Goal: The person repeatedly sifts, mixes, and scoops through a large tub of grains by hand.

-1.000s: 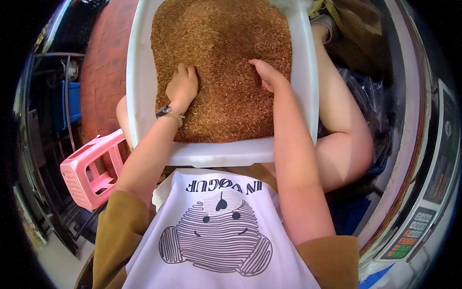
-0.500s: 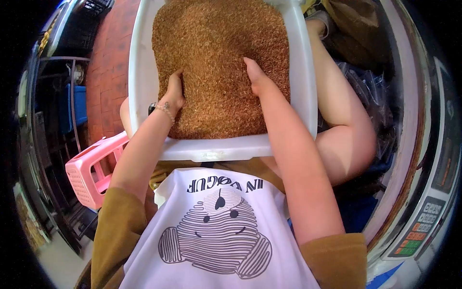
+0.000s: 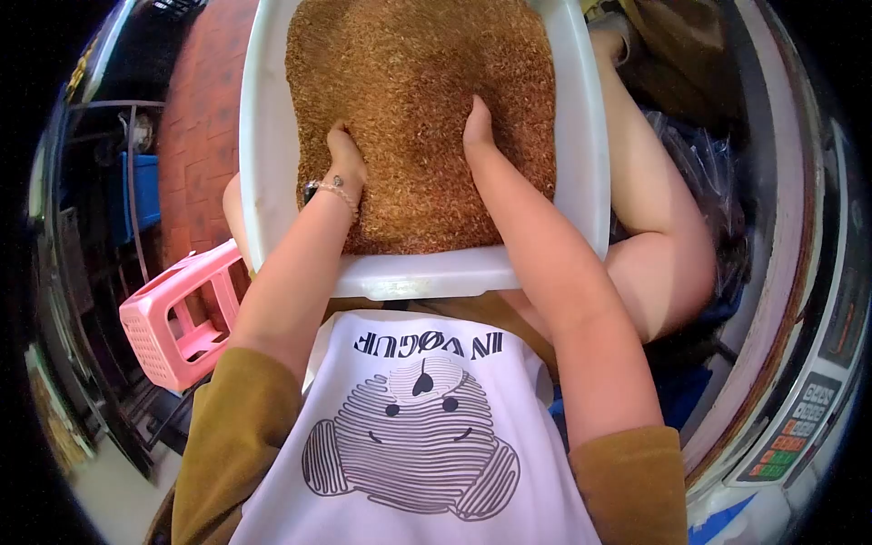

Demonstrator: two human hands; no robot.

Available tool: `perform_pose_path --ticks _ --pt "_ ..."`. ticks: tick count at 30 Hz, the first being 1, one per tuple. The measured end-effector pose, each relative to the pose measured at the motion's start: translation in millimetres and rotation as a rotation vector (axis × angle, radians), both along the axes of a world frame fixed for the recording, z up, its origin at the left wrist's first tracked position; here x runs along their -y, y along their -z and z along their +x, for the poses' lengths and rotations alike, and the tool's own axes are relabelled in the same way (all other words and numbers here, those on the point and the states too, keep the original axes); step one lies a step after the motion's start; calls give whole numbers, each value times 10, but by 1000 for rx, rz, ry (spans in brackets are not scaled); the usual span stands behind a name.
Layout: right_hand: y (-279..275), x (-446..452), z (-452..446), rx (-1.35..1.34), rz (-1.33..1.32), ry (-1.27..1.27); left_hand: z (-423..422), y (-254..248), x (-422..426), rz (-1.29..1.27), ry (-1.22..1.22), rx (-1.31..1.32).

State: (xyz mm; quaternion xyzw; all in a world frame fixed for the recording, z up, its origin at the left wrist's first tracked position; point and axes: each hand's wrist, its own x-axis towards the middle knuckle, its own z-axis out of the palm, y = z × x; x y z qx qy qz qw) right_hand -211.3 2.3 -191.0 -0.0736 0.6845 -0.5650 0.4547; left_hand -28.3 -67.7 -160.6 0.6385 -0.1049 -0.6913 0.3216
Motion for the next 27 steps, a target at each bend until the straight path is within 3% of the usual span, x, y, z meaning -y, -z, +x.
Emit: perform_pose_path --ticks 6,12,15,18,21,22,24,27 --pt "36 -4 -19 -12 -3 2 54 -79 -61 -74 24 -200" --pt "64 21 -17 -15 2 2 26 -91 -55 -20 -10 -86" --pt "99 1 -33 -12 9 -2 46 -116 -84 -52 -11 -247" --pt "145 -24 -65 -2 15 -11 50 -11 -83 -69 -49 -231" --pt "198 -69 -111 17 14 -21 37 118 -67 -49 -73 -26" --pt "217 -83 -124 27 13 -23 54 155 -72 -72 -89 -113" --pt "134 -87 -115 62 16 -25 79 99 -82 -117 -121 -289" --pt "-461 -49 66 175 37 -23 67 -19 -109 -83 -127 -174"
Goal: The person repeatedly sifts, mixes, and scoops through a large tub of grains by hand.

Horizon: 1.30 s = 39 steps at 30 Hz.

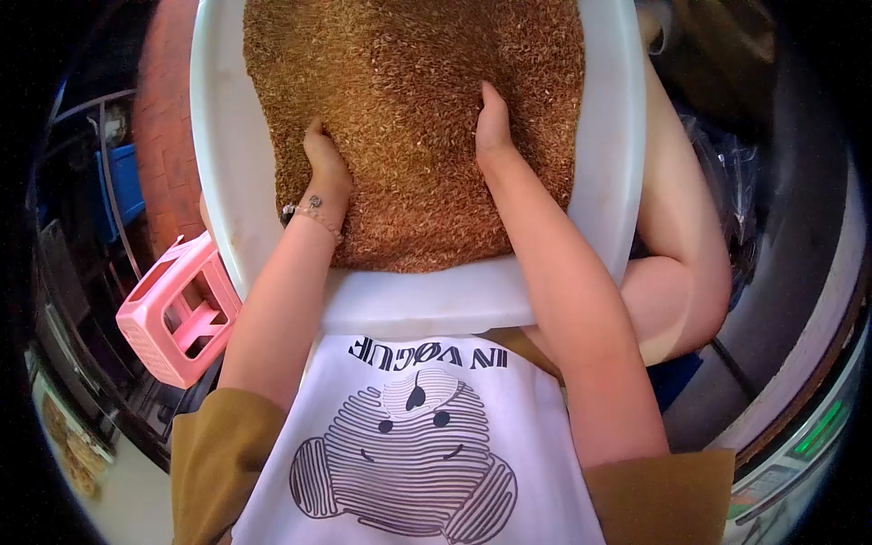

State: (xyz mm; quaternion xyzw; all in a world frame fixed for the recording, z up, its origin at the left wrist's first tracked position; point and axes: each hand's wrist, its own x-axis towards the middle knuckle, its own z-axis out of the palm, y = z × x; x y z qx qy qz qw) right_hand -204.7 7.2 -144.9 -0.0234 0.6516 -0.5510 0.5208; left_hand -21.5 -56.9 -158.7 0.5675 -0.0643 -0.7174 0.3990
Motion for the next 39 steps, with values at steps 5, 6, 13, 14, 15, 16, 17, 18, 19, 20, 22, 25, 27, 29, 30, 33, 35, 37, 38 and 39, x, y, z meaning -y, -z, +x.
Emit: perform_pose_path --ticks 5,6,13,14,15,16,17,18,19,20,22,25,27,29,30,33,35,37,38,39 --pt "-264 58 27 302 74 51 231 613 38 63 -45 -129" --pt "-312 60 30 301 88 55 318 667 89 151 -91 -254" --pt "16 -27 -3 406 113 32 111 247 -57 -24 -15 -3" --pt "-19 -14 0 384 132 25 95 201 -42 -24 -15 -16" --pt "-73 -33 -12 314 177 -81 65 76 -41 10 -4 -3" --pt "-122 -21 -3 239 224 -69 62 110 -43 -13 -5 7" --pt "-157 -2 20 165 270 -58 84 185 -52 -37 -9 18" --pt "-248 32 60 95 318 -49 100 231 -60 -59 -15 34" --pt "-387 63 66 161 283 -95 112 278 -73 -71 -9 45" --pt "-408 58 75 160 290 -85 113 287 -77 -82 -4 57" --pt "-432 45 73 160 301 -69 107 309 -85 -91 -6 83" --pt "-422 95 82 176 306 -64 78 305 -92 -84 -32 112" --pt "-290 54 67 114 378 -83 93 345 -99 -69 -37 97" --pt "-228 38 52 82 410 -81 78 226 -112 -39 -16 32" --pt "-235 37 61 83 405 -69 60 166 -107 -24 -5 -2" --pt "-183 19 44 136 341 3 39 257 -121 -40 -67 -63" --pt "-131 -10 36 159 293 -28 32 274 -134 -56 -84 -103" --pt "-5 -72 -9 196 234 -56 28 335 -146 -60 -89 -89" --pt "-36 -41 10 154 295 -44 17 336 -143 -61 -90 -83" --pt "-93 -13 20 112 357 -30 7 334 -145 -26 -90 -3"
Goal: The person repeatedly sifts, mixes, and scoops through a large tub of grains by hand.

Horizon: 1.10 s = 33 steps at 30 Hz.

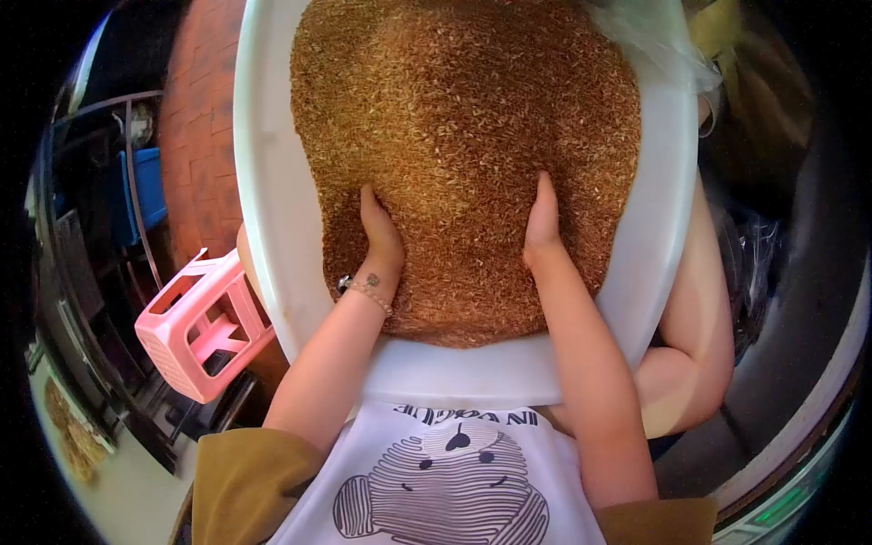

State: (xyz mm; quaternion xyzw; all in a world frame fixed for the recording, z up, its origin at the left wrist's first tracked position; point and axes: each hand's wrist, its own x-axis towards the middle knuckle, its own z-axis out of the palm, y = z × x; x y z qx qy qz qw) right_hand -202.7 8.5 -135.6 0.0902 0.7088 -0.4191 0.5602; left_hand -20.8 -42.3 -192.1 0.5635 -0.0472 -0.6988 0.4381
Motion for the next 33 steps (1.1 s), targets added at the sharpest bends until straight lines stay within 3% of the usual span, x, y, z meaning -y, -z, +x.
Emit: perform_pose_path --ticks 5,8,11,15,17,18,20,21,22,24,27,33 --pt "-204 71 32 26 -55 -70 -32 40 8 -5 7 -12" --pt "-369 116 16 -132 176 -165 -58 83 22 -50 41 24" --pt "-867 195 3 -355 169 -662 -85 42 22 -95 46 46" --pt "-1282 263 156 -1145 325 -1134 -124 -15 32 -69 17 53" --pt "-1445 467 250 -1234 190 -1075 -126 -31 47 -24 18 50" --pt "-1401 572 290 -1193 -62 -992 -139 -99 80 -3 17 48" --pt "-1311 800 403 -1097 -433 -896 -292 -385 119 85 20 357" --pt "-1275 909 472 -1052 -558 -887 -301 -386 121 85 30 385" --pt "-1207 996 515 -1080 -603 -901 -310 -387 123 86 40 413" --pt "-1021 1115 567 -1129 -693 -928 -155 -83 63 3 77 221" --pt "-860 1218 589 -1239 -722 -908 -129 33 22 -13 223 420" --pt "-862 1277 627 -1293 -645 -942 -125 49 14 80 126 161"
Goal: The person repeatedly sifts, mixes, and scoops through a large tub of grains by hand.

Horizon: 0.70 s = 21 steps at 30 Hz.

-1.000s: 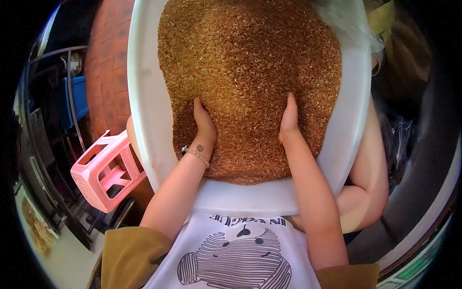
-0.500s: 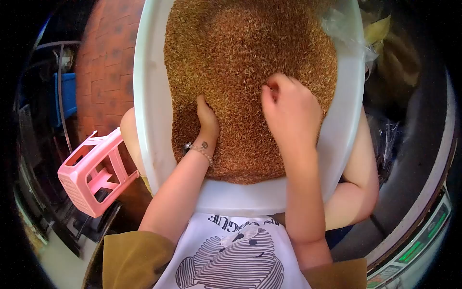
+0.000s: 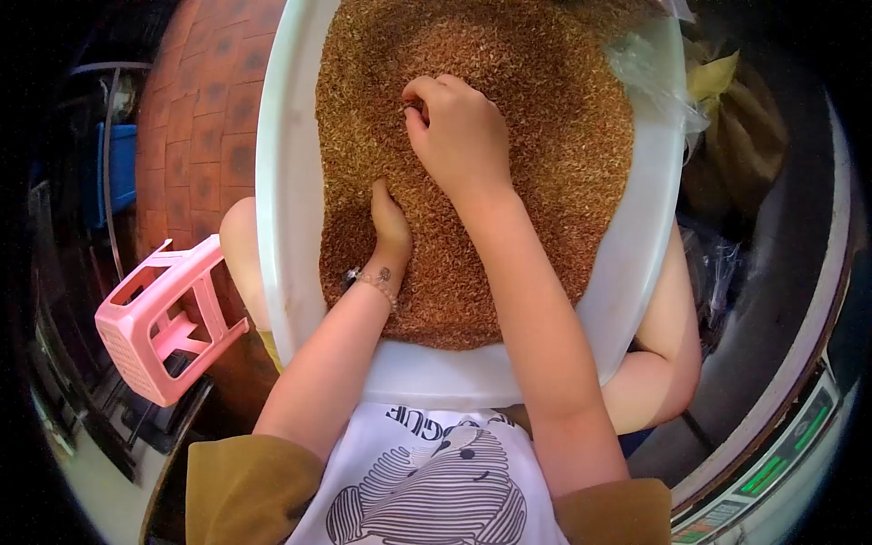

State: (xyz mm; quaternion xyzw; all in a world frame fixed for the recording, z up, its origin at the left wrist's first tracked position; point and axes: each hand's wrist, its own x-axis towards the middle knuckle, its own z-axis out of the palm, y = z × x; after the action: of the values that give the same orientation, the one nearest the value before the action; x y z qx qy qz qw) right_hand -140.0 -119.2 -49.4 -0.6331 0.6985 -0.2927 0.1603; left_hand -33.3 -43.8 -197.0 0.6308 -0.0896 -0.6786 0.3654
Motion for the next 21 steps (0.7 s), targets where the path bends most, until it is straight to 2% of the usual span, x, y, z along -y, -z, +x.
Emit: perform_pose_path --ticks 3,6,9,14,16,17,19,20,21 --pt "17 19 14 -26 -3 15 -90 -19 23 -32 -53 205" --pt "10 23 36 -41 8 38 -14 -70 18 -48 44 94" --pt "-19 27 39 -51 46 37 -61 -213 50 -85 -69 5" --pt "-169 -59 56 118 77 98 -27 -62 37 -54 23 104" --pt "-249 -145 63 151 67 123 -120 -126 31 -76 72 325" --pt "-280 -194 67 148 56 129 -263 -323 55 -103 88 542" --pt "-337 -293 57 99 4 100 -67 36 24 -119 37 278" --pt "-397 -355 66 127 9 99 -32 55 44 -172 9 142" --pt "-487 -424 89 264 23 90 -32 28 55 -226 -18 4"
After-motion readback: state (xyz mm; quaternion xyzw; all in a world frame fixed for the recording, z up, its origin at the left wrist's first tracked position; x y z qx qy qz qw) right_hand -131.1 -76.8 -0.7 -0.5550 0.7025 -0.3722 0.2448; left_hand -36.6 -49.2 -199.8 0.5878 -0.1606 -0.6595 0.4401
